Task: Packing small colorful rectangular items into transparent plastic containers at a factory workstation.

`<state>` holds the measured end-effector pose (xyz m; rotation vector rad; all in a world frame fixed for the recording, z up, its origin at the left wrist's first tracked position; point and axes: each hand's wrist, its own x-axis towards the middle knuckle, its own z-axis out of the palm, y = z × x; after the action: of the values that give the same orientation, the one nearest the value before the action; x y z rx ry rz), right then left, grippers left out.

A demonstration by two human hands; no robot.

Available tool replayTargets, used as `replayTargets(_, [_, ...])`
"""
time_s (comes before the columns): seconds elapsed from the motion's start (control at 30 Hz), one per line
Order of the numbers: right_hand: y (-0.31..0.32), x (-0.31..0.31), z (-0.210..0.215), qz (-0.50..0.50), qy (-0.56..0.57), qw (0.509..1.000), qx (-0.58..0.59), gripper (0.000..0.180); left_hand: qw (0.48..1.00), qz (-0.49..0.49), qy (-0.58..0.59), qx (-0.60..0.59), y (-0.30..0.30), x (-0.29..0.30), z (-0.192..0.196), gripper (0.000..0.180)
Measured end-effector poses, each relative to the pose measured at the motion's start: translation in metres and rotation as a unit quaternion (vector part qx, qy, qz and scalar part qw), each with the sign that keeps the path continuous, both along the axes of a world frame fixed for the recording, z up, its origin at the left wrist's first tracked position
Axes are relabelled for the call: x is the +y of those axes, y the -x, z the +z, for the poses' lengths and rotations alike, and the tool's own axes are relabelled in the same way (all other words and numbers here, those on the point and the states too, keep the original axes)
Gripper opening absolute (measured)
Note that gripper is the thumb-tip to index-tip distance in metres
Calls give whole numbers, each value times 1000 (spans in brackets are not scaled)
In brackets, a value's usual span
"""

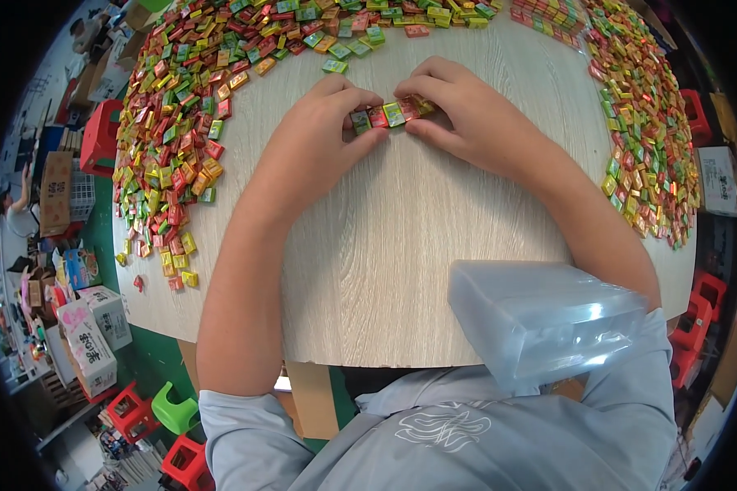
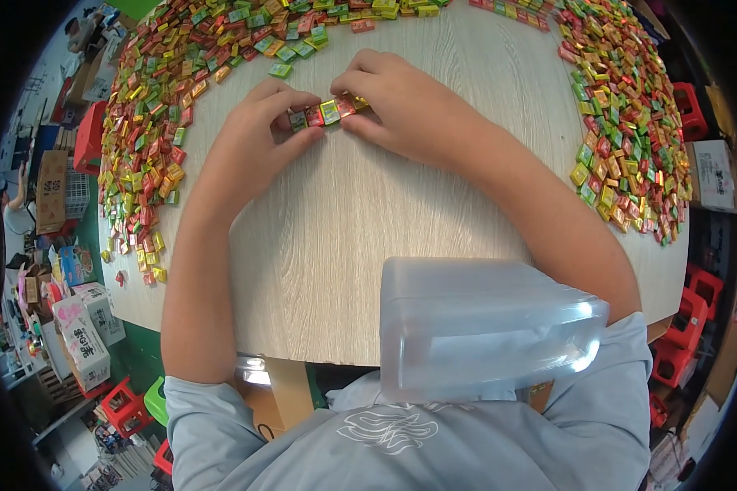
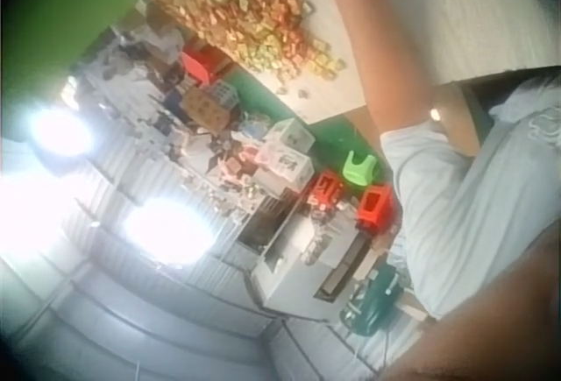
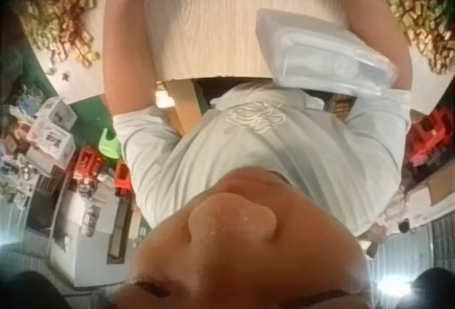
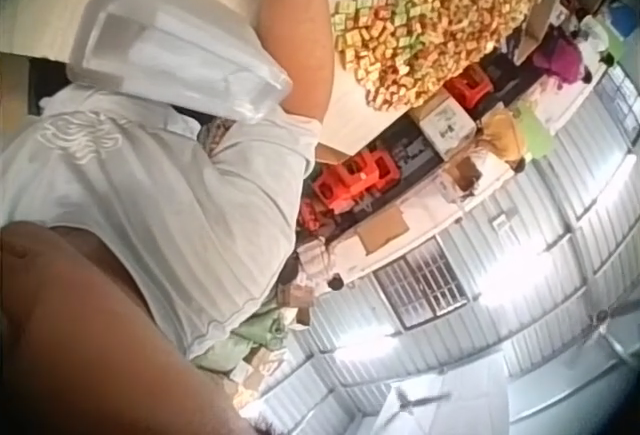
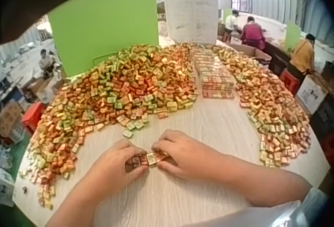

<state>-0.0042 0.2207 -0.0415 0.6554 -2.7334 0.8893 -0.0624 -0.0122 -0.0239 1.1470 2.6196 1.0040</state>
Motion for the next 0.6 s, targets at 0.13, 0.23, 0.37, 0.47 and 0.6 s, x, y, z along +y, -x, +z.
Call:
replayTargets(0.13, [-1, -1, -3, -9, 10, 1000, 21, 29, 1000, -4, -8, -4, -1, 1, 1, 31])
replayTargets(0.23, [-3, -3, -1, -9, 4, 1000, 13, 27, 1000, -4, -24, -11, -2, 2, 2, 30])
replayTargets(0.37, [-2, -3, -2, -13, -8, 999, 38, 25, 1000, 1, -2, -11, -2, 2, 3, 33])
replayTargets(0.47, [-2, -3, -4, -12, -3, 999, 41, 25, 1000, 3, 7, -11, -1, 1, 1, 34])
replayTargets(0.6, [-3, -3, -5, -13, -20, 998, 61, 26, 1000, -19, -22, -10, 0, -4, 1, 33])
